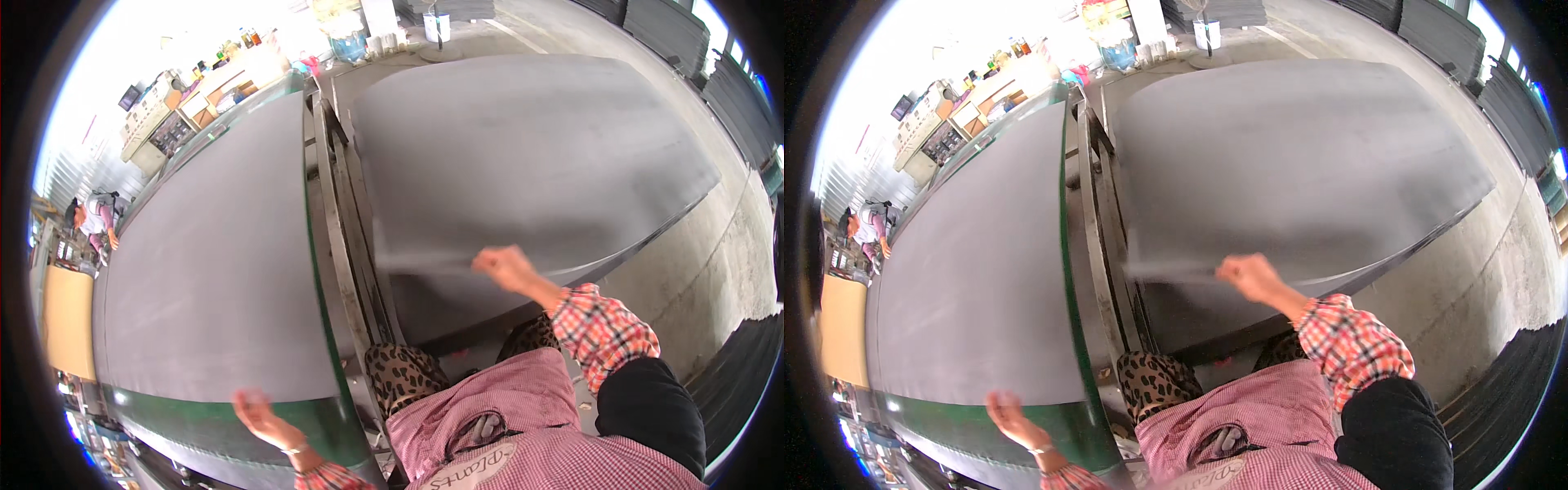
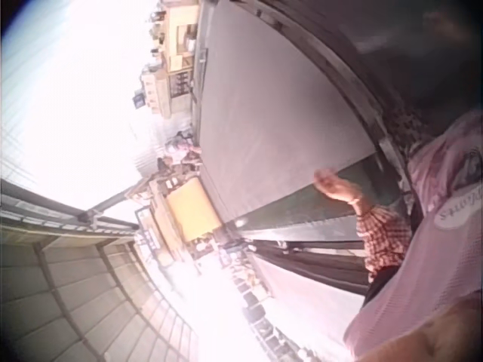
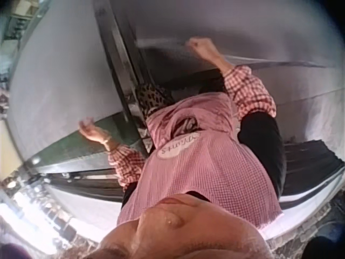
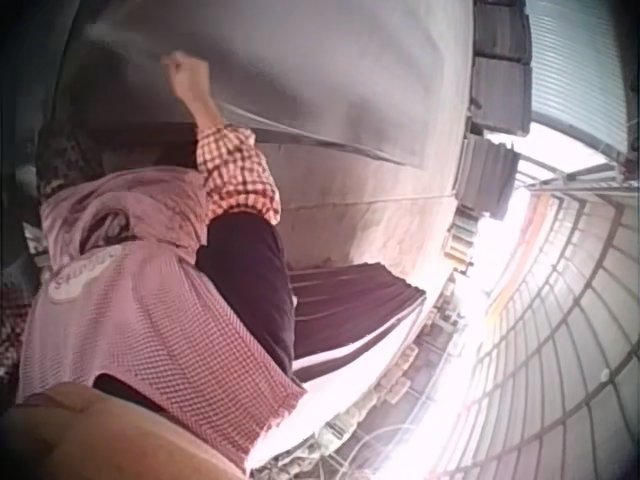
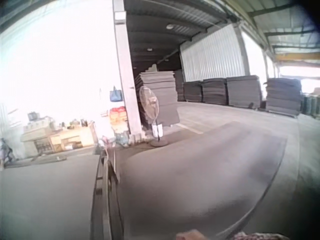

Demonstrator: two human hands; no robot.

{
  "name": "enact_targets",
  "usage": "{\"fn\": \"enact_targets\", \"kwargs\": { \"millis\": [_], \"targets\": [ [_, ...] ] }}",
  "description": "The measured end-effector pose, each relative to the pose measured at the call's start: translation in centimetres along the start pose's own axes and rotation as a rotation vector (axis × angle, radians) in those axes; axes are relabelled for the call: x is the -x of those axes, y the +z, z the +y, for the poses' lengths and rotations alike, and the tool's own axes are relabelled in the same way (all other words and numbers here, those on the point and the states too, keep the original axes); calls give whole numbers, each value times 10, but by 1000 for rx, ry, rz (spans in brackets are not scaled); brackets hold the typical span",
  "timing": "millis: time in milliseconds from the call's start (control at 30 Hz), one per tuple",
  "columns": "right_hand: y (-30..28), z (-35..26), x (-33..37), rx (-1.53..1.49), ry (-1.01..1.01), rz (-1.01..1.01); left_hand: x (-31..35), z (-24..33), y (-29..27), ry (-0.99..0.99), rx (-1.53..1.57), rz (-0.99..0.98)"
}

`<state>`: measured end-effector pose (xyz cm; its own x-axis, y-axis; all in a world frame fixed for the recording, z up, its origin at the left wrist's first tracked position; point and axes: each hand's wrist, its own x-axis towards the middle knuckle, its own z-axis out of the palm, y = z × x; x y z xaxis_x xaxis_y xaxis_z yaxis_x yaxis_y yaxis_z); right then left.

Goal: Manually handling and aligning large foam sheets on a conveyor belt in a manufacturing setting.

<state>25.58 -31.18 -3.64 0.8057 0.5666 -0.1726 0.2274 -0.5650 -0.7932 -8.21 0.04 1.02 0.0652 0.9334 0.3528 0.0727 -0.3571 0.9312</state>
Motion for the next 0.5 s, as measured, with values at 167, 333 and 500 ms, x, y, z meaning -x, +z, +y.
{"fn": "enact_targets", "kwargs": {
  "millis": [167,333,500],
  "targets": [
    [-24,-41,38,17,-257,451,133,49,87,-667,294,-680],
    [83,46,50,142,-394,464,198,5,196,-1083,391,-805],
    [83,52,39,140,-521,423,194,-78,278,-904,58,-499]
  ]
}}
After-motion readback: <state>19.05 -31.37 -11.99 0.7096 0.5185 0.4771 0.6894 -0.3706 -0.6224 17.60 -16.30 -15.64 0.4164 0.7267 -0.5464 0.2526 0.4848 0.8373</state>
